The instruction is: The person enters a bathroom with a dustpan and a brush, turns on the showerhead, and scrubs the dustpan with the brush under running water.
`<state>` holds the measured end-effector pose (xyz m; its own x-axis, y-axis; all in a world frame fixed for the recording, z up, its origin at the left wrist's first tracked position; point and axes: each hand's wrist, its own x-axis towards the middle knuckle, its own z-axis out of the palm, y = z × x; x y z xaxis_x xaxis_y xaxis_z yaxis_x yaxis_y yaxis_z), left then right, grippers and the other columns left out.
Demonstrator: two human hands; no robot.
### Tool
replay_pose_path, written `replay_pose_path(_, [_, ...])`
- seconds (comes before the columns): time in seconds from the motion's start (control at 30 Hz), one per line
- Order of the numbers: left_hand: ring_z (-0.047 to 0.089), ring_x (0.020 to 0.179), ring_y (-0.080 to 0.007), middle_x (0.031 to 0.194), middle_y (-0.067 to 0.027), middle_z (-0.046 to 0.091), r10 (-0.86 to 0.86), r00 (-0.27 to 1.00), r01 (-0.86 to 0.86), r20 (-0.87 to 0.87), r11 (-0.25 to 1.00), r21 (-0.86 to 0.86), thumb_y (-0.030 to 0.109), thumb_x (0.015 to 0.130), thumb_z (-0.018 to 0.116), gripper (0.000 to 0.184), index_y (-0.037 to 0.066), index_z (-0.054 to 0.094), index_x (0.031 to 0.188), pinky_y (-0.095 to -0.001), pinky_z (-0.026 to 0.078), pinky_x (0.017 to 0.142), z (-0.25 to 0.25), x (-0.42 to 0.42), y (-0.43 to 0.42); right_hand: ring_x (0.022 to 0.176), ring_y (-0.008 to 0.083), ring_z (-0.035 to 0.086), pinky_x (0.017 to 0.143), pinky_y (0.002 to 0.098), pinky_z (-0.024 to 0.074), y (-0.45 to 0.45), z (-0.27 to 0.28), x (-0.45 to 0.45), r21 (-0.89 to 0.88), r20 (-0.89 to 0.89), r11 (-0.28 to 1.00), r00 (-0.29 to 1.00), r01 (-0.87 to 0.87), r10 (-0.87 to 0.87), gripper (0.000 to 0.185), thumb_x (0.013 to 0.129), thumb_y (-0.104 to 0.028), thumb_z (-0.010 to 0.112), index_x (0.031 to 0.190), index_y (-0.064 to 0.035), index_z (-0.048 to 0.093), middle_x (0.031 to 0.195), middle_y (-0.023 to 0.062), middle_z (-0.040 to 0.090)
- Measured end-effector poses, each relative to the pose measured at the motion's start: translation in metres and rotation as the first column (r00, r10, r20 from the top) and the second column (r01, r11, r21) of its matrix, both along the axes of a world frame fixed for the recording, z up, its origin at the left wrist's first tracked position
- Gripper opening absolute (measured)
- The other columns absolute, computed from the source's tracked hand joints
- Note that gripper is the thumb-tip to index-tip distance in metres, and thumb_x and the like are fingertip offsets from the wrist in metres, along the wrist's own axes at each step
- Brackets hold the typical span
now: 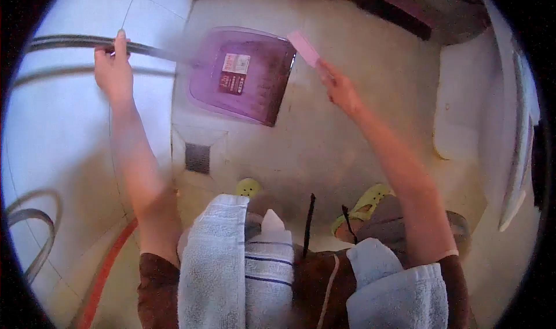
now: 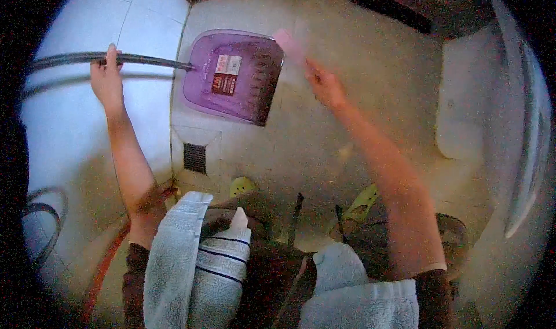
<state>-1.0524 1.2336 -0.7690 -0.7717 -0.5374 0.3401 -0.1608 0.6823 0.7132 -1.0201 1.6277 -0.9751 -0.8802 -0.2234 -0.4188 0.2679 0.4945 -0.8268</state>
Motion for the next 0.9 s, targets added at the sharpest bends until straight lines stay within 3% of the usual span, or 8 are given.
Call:
replay_pose_path(0.2, [0.053, 0.077, -0.0175, 0.075, -0.0079, 0.057, -0.363, 0.920, 0.392, -0.148, 0.874, 0.286, 0.023, 0.088, 0.048, 0.028, 0.002, 0.055, 0.071, -0.0324, 0.041, 0.074, -0.064, 0.000, -0.021, 0.077, 0.0376, 0.059, 0.066, 0.0465, 0.0447, -0.043, -0.056, 0.027, 0.233, -0.129, 0.970, 0.987, -0.066, 0.098, 0.042, 0.090, -0.022, 0.043, 0.130, -0.0301, 0.035, 0.096, 0.0191, 0.059])
replay_pose_path(0.23, [0.053, 0.074, -0.0186, 0.069, -0.0073, 0.055, -0.276, 0.952, 0.263, 0.134, 0.958, 0.110, 0.026, 0.089, 0.046, 0.033, 0.003, 0.053, 0.067, -0.0328, 0.040, 0.074, -0.077, 0.007, -0.001, 0.080, 0.0367, 0.059, 0.067, 0.0468, 0.0448, -0.045, -0.053, 0.059, 0.276, -0.130, 0.957, 0.983, -0.087, 0.127, 0.040, 0.090, -0.024, 0.042, 0.129, -0.0291, 0.036, 0.095, 0.0196, 0.059])
replay_pose_path(0.47, [0.042, 0.053, -0.0103, 0.052, -0.0033, 0.048, -0.082, 0.991, 0.119, -0.104, 0.895, 0.431, 0.033, 0.090, 0.045, 0.042, 0.006, 0.046, 0.057, -0.0257, 0.033, 0.054, -0.116, 0.003, 0.030, 0.090, 0.0382, 0.057, 0.077, 0.0435, 0.0466, -0.044, 0.027, 0.005, 0.272, 0.070, 0.961, 0.997, -0.049, 0.031, 0.041, 0.091, -0.024, 0.039, 0.131, -0.0302, 0.033, 0.109, 0.0161, 0.056])
replay_pose_path(0.67, [0.039, 0.048, -0.0100, 0.051, -0.0046, 0.047, 0.120, 0.980, -0.035, -0.158, 0.887, 0.461, 0.029, 0.089, 0.049, 0.038, 0.006, 0.045, 0.059, -0.0240, 0.031, 0.049, -0.121, -0.012, 0.053, 0.094, 0.0330, 0.057, 0.082, 0.0404, 0.0431, -0.036, -0.025, 0.044, 0.168, -0.389, 0.982, 0.921, 0.091, -0.019, 0.036, 0.091, -0.026, 0.040, 0.126, -0.0185, 0.042, 0.105, 0.0140, 0.060])
replay_pose_path(0.77, [0.038, 0.048, -0.0092, 0.051, -0.0044, 0.048, 0.131, 0.976, -0.024, -0.173, 0.858, 0.513, 0.027, 0.089, 0.049, 0.037, 0.007, 0.045, 0.058, -0.0235, 0.030, 0.049, -0.116, -0.010, 0.055, 0.090, 0.0263, 0.060, 0.075, 0.0330, 0.0451, -0.030, -0.009, 0.058, 0.158, -0.370, 0.983, 0.929, 0.089, -0.025, 0.036, 0.088, -0.019, 0.049, 0.124, -0.0166, 0.047, 0.099, 0.0160, 0.061])
replay_pose_path(0.8, [0.038, 0.047, -0.0090, 0.051, -0.0043, 0.048, 0.112, 0.978, -0.003, -0.175, 0.850, 0.526, 0.026, 0.088, 0.050, 0.037, 0.007, 0.045, 0.058, -0.0233, 0.030, 0.049, -0.114, -0.009, 0.056, 0.094, 0.0262, 0.058, 0.076, 0.0326, 0.0448, -0.036, 0.011, 0.021, 0.132, 0.158, 0.969, 0.961, 0.208, -0.228, 0.034, 0.089, -0.020, 0.048, 0.123, -0.0156, 0.048, 0.103, 0.0155, 0.060])
replay_pose_path(0.87, [0.038, 0.047, -0.0086, 0.051, -0.0039, 0.049, 0.036, 0.986, 0.057, -0.162, 0.843, 0.535, 0.025, 0.088, 0.051, 0.036, 0.007, 0.045, 0.057, -0.0231, 0.030, 0.049, -0.119, -0.008, 0.043, 0.096, 0.0292, 0.057, 0.079, 0.0366, 0.0440, -0.056, -0.003, -0.050, 0.285, 0.335, 0.952, 0.918, 0.114, -0.211, 0.032, 0.089, -0.027, 0.043, 0.117, -0.0130, 0.051, 0.104, 0.0155, 0.059])
replay_pose_path(0.9, [0.038, 0.047, -0.0085, 0.051, -0.0036, 0.049, 0.004, 0.987, 0.085, -0.163, 0.840, 0.536, 0.024, 0.088, 0.051, 0.035, 0.008, 0.045, 0.057, -0.0230, 0.030, 0.049, -0.120, -0.007, 0.040, 0.095, 0.0321, 0.056, 0.080, 0.0410, 0.0434, -0.061, -0.020, -0.060, 0.447, 0.014, 0.894, 0.999, -0.041, 0.039, 0.033, 0.090, -0.031, 0.039, 0.112, -0.0115, 0.053, 0.101, 0.0160, 0.060])
